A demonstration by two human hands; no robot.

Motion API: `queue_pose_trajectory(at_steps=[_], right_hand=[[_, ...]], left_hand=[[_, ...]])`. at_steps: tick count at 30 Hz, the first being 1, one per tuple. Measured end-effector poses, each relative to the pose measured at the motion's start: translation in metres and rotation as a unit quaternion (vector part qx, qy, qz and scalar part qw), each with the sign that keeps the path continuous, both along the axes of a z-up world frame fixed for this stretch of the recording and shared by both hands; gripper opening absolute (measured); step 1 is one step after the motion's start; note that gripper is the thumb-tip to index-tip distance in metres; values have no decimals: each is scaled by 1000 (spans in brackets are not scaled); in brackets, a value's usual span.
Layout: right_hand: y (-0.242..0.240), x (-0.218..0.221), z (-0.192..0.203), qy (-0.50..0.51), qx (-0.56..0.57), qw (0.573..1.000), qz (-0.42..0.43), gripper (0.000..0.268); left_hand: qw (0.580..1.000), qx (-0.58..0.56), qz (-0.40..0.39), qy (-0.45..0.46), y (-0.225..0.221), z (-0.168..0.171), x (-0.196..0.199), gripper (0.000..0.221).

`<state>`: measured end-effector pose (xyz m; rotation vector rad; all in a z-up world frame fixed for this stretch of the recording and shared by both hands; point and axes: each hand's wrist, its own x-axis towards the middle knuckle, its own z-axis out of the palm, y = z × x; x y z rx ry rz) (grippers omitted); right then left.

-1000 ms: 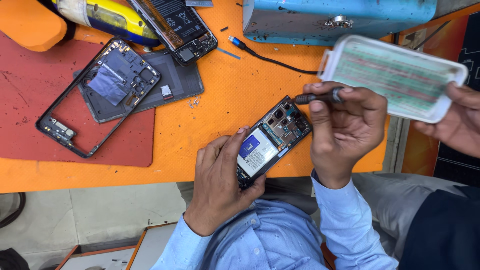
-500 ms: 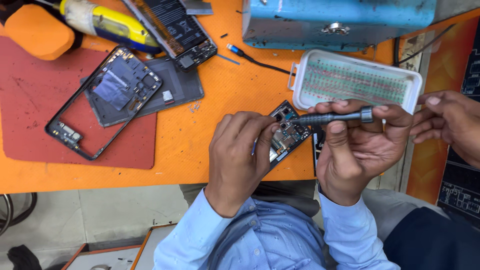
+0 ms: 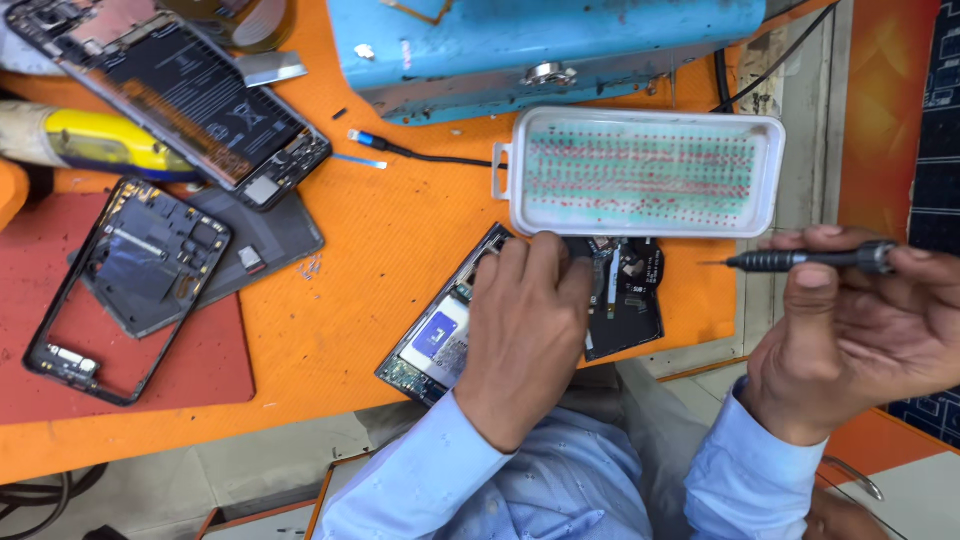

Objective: The person is repairing a mobile phone component on an orange work surface, using a screwdriver to remove and replace screws, taking apart the inner housing layers, and placing components on a plastic case organizer grid.

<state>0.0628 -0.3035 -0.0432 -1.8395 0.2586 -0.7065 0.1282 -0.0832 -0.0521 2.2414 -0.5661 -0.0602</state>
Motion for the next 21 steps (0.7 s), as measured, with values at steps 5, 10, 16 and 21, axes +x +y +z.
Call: queue_pose_trajectory(at_steps=[5, 10, 16, 21], right_hand=[[-12, -19, 14, 123, -54, 991, -1, 31], [-1, 1, 19, 322, -276, 903, 72, 29], [-26, -11, -32, 264, -349, 893, 105, 33], [-110, -34, -138, 246, -424, 864, 117, 33]], left_hand=[[998, 25, 50, -4, 25, 4, -6, 37], [983, -11, 183, 24, 66, 12, -22, 16], [959, -40, 281, -9, 97, 9, -40, 11], [950, -50, 302, -53, 110, 8, -39, 10]])
